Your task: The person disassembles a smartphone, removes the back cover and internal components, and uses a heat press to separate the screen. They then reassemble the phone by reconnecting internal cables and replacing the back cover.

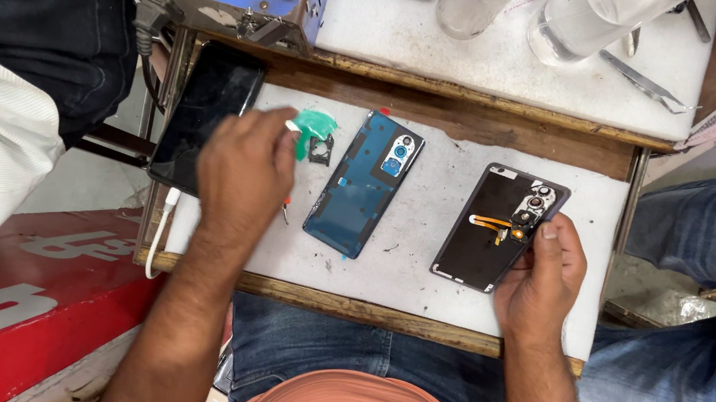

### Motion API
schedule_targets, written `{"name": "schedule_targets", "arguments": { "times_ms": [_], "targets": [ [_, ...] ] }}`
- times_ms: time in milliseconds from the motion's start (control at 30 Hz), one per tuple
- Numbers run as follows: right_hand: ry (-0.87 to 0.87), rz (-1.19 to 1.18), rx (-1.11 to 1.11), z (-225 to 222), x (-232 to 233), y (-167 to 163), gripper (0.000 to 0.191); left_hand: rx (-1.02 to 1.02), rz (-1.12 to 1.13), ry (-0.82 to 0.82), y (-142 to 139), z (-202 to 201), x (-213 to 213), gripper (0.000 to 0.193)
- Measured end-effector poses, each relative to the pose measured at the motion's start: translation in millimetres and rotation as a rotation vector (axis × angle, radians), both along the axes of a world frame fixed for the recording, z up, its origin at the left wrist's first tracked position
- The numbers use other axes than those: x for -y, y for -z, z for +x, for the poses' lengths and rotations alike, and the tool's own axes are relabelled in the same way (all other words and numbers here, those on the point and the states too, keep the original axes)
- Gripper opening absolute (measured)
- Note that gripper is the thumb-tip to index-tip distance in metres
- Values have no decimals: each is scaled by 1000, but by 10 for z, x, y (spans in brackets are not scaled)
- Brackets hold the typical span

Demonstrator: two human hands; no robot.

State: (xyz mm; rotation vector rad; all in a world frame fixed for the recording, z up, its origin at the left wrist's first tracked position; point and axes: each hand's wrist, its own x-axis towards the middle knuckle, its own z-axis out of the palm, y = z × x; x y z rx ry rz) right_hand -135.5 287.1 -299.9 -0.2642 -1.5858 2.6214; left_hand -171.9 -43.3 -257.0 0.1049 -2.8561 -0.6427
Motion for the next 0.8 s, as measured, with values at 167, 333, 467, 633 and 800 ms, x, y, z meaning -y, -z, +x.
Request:
{"name": "schedule_targets", "arguments": {
  "times_ms": [167,333,467,633,800],
  "targets": [
    [4,30,-6,-8,0,46,30,4,-88,24,-95,-105,142,26],
    [0,16,11,23,28,-10,32,140,-186,20,-209,-146,88,18],
    [-15,-1,8,60,0,-33,33,63,-174,131,-310,-101,77,10],
    [-47,13,10,86,2,-36,33,-47,287,155,-461,66,-241,16],
    [-71,32,-21,85,56,-93,30,-170,453,498,-615,205,-926,17]
  ]
}}
